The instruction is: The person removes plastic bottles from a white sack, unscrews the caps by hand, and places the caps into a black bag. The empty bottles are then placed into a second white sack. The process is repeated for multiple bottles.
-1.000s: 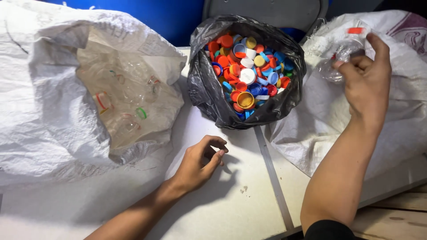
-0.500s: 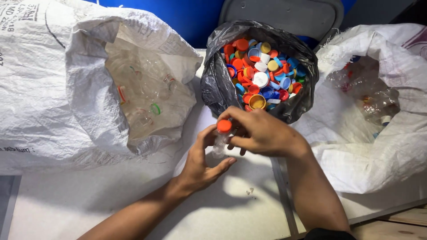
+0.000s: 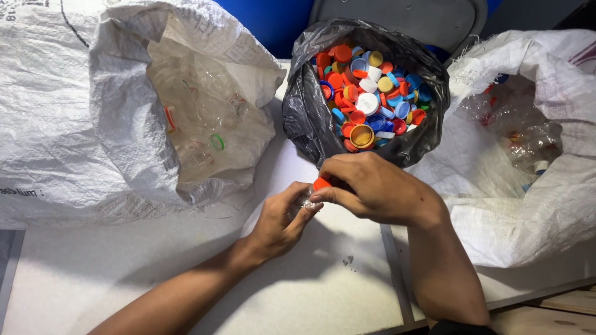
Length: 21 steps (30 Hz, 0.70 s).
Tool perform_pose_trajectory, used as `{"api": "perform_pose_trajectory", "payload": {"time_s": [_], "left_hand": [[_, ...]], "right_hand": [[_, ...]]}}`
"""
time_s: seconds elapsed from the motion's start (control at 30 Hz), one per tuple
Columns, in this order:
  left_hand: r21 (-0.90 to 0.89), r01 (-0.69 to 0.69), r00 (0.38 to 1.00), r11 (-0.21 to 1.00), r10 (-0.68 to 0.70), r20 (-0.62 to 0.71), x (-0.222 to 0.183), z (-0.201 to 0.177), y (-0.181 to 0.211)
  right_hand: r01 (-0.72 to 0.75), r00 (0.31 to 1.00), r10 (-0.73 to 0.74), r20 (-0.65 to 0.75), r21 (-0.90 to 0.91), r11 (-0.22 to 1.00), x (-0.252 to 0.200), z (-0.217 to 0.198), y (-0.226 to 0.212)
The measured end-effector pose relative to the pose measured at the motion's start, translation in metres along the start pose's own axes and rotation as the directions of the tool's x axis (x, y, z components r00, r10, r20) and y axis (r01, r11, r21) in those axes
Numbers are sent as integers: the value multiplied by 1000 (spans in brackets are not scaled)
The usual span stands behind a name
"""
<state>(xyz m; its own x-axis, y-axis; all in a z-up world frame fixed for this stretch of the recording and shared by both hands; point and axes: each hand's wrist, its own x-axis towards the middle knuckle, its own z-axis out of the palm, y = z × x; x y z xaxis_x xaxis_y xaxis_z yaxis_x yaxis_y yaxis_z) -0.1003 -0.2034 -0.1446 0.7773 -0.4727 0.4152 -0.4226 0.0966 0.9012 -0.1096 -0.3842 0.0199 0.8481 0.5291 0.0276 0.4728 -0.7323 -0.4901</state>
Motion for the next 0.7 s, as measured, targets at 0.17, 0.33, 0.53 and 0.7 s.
{"api": "perform_pose_trajectory", "payload": {"time_s": [0.17, 0.33, 0.53, 0.7], "left_hand": [[34, -23, 999, 999, 21, 43, 0, -2, -1], [-15, -60, 989, 998, 62, 135, -1, -4, -5], [-141, -32, 970, 989, 64, 233, -1, -9, -2], [-204, -54, 956, 978, 109, 271, -4, -8, -3]], "right_hand": [[76, 996, -76, 48, 19, 997, -6, -6, 7], [105, 985, -115, 125, 88, 991, -11, -13, 10], [172, 962, -212, 174, 221, 960, -10, -18, 16], [212, 963, -249, 100, 286, 935, -11, -26, 16]]}}
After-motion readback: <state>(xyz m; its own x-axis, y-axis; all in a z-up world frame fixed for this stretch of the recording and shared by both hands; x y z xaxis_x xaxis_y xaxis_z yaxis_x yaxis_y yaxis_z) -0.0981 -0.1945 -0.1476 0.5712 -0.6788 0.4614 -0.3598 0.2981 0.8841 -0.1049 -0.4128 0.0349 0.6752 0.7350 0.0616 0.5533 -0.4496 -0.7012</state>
